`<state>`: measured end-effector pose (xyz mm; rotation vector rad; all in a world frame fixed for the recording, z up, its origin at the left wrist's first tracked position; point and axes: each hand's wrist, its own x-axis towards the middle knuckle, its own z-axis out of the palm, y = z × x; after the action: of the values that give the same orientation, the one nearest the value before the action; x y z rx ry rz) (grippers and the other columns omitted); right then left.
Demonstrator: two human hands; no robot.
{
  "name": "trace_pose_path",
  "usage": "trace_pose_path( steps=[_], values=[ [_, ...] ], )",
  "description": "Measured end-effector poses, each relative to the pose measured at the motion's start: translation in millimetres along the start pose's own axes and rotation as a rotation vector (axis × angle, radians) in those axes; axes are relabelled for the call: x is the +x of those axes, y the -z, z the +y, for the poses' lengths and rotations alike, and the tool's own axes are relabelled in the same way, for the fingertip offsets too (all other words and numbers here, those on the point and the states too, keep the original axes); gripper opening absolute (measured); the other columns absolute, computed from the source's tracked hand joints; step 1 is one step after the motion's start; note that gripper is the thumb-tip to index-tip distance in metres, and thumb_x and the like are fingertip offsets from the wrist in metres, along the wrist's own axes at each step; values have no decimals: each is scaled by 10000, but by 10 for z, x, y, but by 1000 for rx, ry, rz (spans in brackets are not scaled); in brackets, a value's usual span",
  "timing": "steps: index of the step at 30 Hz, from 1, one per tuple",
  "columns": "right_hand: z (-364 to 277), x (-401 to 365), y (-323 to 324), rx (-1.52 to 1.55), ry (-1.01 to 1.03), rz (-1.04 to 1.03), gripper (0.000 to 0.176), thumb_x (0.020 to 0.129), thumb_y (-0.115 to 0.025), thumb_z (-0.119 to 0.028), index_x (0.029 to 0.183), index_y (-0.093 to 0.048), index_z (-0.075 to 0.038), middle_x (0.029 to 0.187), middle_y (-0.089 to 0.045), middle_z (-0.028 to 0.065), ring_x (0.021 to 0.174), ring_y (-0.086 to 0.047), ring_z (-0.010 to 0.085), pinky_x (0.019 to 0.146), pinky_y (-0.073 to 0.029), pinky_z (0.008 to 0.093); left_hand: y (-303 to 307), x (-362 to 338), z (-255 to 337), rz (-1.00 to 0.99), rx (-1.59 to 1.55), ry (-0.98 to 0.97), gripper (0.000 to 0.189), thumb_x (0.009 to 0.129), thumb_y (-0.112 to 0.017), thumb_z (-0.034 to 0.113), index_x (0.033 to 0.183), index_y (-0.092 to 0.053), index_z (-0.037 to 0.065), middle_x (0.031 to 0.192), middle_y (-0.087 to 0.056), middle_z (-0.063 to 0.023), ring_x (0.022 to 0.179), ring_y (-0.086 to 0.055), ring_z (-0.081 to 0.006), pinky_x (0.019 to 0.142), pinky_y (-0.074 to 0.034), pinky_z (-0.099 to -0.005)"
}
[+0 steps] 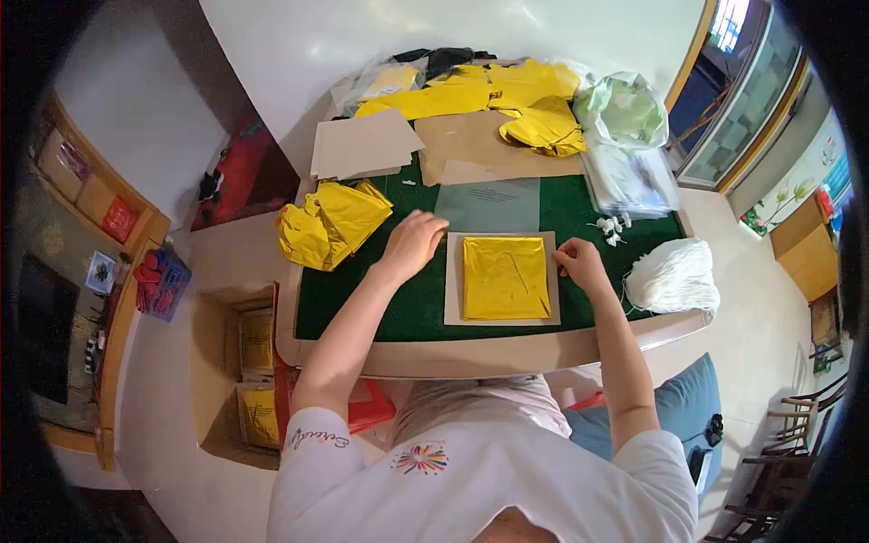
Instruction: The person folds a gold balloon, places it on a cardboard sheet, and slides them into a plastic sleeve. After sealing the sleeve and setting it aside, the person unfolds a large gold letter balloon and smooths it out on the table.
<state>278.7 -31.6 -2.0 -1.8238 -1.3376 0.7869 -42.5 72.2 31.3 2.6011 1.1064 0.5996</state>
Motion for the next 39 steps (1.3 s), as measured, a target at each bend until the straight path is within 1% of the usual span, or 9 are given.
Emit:
trace_pose_path(
  steps=[4,5,8,12,14,20,25,33,39],
  values=[
    [-65,-58,33,5,6,13,137,833,-650,-91,802,-603,33,668,-616,56,525,-564,107,491,-451,243,-140,298,-139,59,98,-259,220,834,-616,99,1041,-656,39,1027,-634,-114,1003,-581,-291,867,-482,-391],
    [-81,-74,53,-6,-7,17,136,831,-652,-93,805,-604,31,664,-615,53,523,-562,106,488,-448,240,-149,327,-139,-144,124,-124,232,833,-634,148,1038,-663,45,1001,-630,-121,1018,-576,-285,882,-483,-393],
    [25,-102,89,54,-41,11,127,831,-652,-95,804,-608,22,659,-614,44,519,-560,98,468,-432,230,37,332,83,-347,248,-8,225,813,-657,179,998,-665,52,993,-614,-109,1038,-562,-292,854,-497,-398],
    [28,-126,121,0,-45,12,154,813,-665,-100,821,-606,43,659,-631,83,529,-599,133,493,-480,278,89,239,182,-400,334,47,249,812,-668,209,982,-667,27,1073,-582,-128,1081,-537,-305,867,-494,-411],
    [29,-108,116,37,-51,7,150,814,-665,-100,820,-609,38,654,-626,76,519,-589,129,484,-471,275,103,237,203,-436,360,111,343,825,-655,236,1099,-630,33,1155,-522,-146,1111,-510,-313,880,-487,-421],
    [26,-121,131,76,-57,6,131,815,-663,-92,816,-611,28,652,-621,63,505,-572,120,463,-449,261,173,276,288,-480,371,78,395,770,-679,198,1096,-581,-3,1141,-514,-158,1103,-511,-320,881,-493,-425],
    [101,-86,156,99,-61,6,121,812,-666,-90,811,-612,18,649,-617,54,508,-568,105,449,-438,244,-30,232,275,-335,519,-34,339,709,-710,128,1011,-601,18,1068,-576,-151,1000,-589,-312,768,-536,-399],
    [85,-85,164,100,-49,7,118,819,-658,-93,814,-612,16,647,-613,47,505,-565,98,443,-438,237,-126,274,193,-215,563,-83,144,809,-576,111,919,-625,31,908,-642,-139,845,-650,-304,684,-547,-391],
    [24,-48,95,93,-67,4,135,817,-655,-97,804,-608,28,655,-620,61,530,-588,113,466,-458,254,-209,245,271,-119,473,-40,105,786,-586,105,862,-619,40,870,-633,-125,842,-651,-283,660,-547,-382]
  ],
)
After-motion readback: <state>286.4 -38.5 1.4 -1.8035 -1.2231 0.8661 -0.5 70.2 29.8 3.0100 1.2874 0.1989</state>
